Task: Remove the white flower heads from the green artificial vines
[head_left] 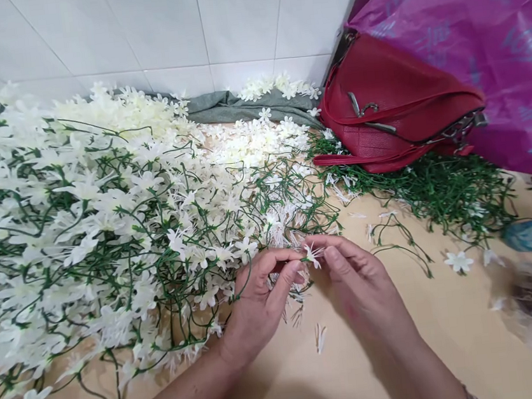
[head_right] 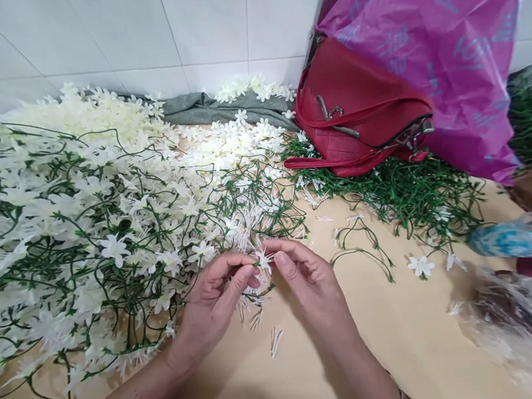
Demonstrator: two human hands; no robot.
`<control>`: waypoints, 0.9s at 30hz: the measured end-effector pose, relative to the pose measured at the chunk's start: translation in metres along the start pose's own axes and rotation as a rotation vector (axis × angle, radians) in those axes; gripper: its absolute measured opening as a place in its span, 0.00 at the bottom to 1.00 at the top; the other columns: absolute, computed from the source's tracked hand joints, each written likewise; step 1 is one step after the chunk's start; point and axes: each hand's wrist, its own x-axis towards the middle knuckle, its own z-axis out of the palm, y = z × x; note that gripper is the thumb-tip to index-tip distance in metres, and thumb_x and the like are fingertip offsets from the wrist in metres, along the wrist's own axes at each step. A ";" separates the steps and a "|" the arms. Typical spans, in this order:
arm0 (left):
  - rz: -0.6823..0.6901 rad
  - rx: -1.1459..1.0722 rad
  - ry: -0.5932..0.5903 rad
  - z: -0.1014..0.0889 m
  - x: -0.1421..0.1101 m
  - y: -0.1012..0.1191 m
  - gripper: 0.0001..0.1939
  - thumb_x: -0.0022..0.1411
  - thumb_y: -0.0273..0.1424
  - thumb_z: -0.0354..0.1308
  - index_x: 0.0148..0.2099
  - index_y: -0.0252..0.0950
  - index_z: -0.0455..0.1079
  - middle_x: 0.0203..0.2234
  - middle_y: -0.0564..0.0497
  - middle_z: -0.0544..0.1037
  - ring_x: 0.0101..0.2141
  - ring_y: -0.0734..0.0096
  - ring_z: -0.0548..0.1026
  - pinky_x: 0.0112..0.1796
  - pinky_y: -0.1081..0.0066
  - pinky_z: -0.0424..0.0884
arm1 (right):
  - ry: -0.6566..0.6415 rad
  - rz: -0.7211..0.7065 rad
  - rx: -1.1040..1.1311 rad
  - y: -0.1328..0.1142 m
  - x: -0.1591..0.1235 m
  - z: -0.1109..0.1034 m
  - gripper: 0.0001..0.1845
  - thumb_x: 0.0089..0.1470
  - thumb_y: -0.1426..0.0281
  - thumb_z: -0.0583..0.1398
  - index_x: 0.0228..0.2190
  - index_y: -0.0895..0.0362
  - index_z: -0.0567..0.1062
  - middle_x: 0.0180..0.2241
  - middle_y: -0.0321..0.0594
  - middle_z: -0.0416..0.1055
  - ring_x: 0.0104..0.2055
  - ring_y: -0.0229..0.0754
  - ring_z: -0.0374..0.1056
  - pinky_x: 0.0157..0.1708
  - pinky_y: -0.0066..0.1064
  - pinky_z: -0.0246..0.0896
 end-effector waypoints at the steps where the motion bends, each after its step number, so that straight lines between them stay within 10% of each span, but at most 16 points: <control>1: 0.007 0.012 -0.007 0.000 0.000 0.000 0.07 0.73 0.34 0.57 0.47 0.39 0.76 0.33 0.51 0.81 0.32 0.71 0.80 0.38 0.68 0.77 | -0.020 0.031 0.048 0.002 0.002 -0.001 0.16 0.62 0.53 0.64 0.46 0.48 0.80 0.44 0.41 0.79 0.47 0.47 0.72 0.51 0.40 0.66; 27: -0.047 0.028 -0.077 -0.001 -0.001 -0.002 0.06 0.72 0.33 0.59 0.43 0.38 0.76 0.29 0.52 0.82 0.31 0.71 0.81 0.37 0.71 0.75 | -0.098 0.149 0.129 -0.010 0.012 -0.002 0.14 0.49 0.61 0.74 0.26 0.55 0.78 0.27 0.34 0.73 0.29 0.37 0.65 0.33 0.30 0.62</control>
